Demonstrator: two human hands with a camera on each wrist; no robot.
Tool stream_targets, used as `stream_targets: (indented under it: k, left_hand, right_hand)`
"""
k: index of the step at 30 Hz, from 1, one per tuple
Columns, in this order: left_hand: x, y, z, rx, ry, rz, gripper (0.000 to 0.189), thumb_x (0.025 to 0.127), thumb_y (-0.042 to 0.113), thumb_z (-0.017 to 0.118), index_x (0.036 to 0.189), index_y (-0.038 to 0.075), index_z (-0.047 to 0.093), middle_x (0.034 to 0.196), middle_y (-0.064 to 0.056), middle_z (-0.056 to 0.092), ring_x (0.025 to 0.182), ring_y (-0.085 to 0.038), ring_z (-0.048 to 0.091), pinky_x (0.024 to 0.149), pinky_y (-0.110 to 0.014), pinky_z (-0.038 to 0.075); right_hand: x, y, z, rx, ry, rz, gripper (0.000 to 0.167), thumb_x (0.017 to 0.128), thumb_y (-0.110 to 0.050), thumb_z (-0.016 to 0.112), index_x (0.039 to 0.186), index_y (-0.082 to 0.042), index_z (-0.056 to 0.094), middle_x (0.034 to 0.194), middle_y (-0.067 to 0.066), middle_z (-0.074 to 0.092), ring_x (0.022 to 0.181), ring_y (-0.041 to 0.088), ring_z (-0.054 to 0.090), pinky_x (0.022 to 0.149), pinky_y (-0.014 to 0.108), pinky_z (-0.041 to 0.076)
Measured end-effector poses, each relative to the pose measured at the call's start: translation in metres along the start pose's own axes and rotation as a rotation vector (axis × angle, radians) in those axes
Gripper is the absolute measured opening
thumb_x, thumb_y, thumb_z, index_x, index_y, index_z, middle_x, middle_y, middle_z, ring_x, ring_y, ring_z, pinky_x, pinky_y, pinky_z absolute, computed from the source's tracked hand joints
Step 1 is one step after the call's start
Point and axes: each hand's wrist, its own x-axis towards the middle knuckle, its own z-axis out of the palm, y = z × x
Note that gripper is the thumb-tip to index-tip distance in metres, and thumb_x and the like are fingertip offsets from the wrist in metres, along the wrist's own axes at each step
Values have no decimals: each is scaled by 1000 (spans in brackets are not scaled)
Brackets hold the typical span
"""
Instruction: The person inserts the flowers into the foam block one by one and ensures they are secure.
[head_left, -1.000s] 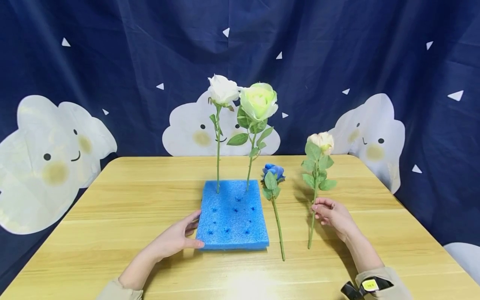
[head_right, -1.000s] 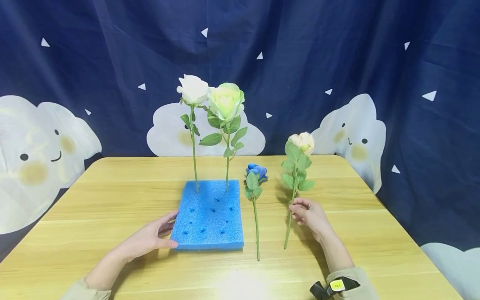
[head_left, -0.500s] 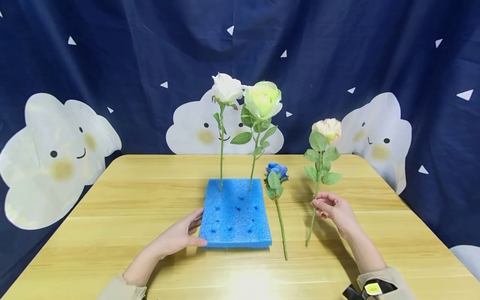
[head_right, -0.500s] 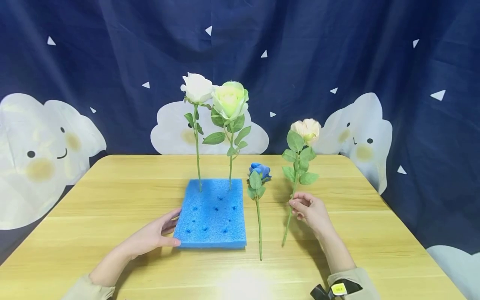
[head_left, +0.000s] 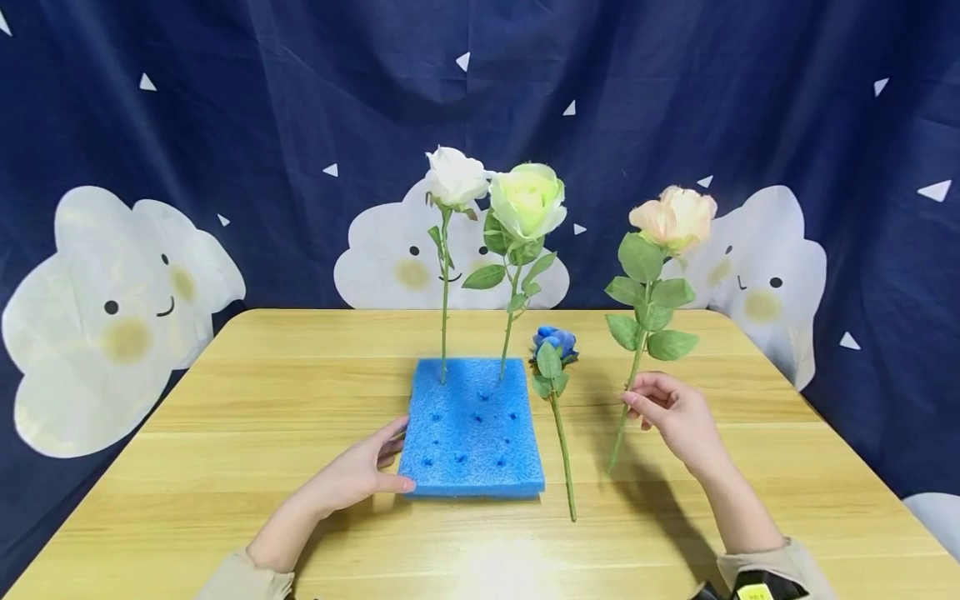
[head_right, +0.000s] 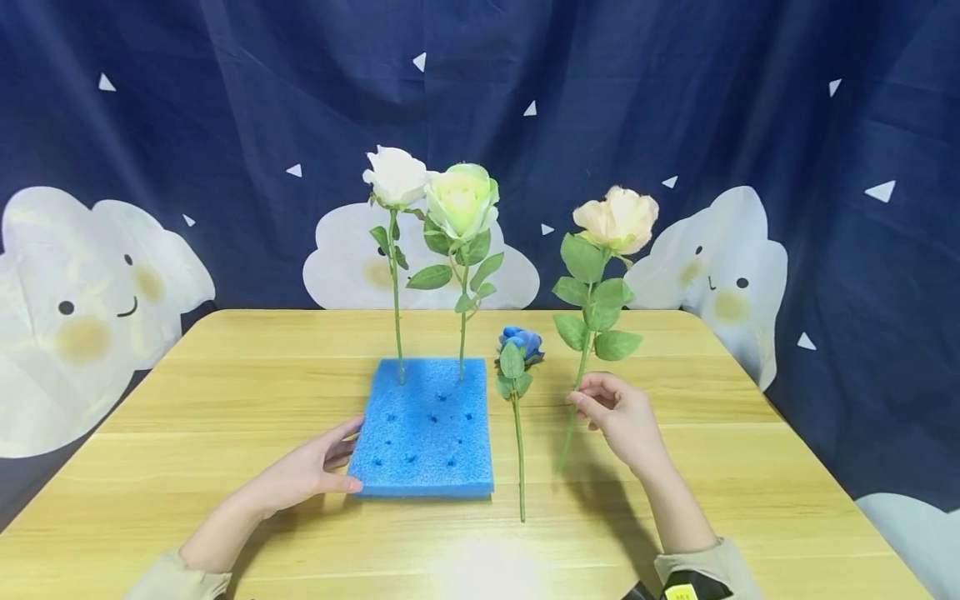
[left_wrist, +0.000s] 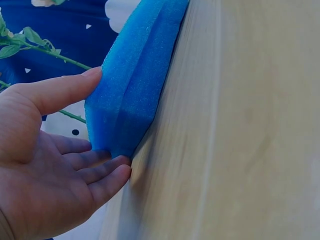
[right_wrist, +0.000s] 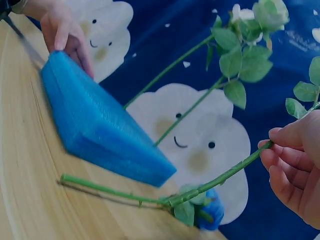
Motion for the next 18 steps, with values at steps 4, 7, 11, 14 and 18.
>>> stream_targets:
  k: [4, 7, 11, 14, 18]
  left_hand:
    - [0, -1, 0, 3, 1, 1, 98, 76, 19, 75, 144, -9, 11, 147, -31, 15, 132, -45, 24, 108, -49, 25]
    - [1, -2, 0, 2, -1, 6, 98, 77, 19, 75, 144, -9, 10, 147, -31, 15, 132, -45, 24, 108, -49, 25]
    - [1, -2, 0, 1, -3, 9, 98, 77, 19, 75, 144, -9, 10, 147, -31, 15, 132, -45, 23, 108, -49, 24]
    - [1, -2, 0, -1, -1, 2, 97, 77, 19, 75, 144, -9, 10, 147, -31, 15, 132, -44, 24, 108, -48, 24]
    - [1, -1, 0, 4, 5, -5, 98, 76, 18, 75, 144, -8, 11, 147, -30, 16, 132, -43, 24, 108, -48, 25]
  right_hand:
    - [0, -12, 4, -39, -3, -52, 13, 85, -1, 65, 93, 9, 60, 72, -2, 65, 60, 6, 59, 49, 22, 50]
    - [0, -22, 7, -56, -3, -100, 11, 84, 0, 65, 92, 7, 62, 72, -2, 65, 59, 7, 59, 49, 23, 50]
    - [1, -35, 10, -72, -10, -148, 9, 84, 1, 65, 92, 4, 63, 71, -2, 65, 59, 7, 59, 49, 24, 50]
    - [2, -45, 12, -75, -19, -171, 7, 84, 2, 65, 90, 2, 63, 71, 1, 64, 59, 9, 58, 49, 23, 50]
    - [2, -58, 16, -58, -27, -215, 6, 84, 4, 63, 88, 1, 63, 71, 1, 64, 57, 11, 56, 48, 23, 48]
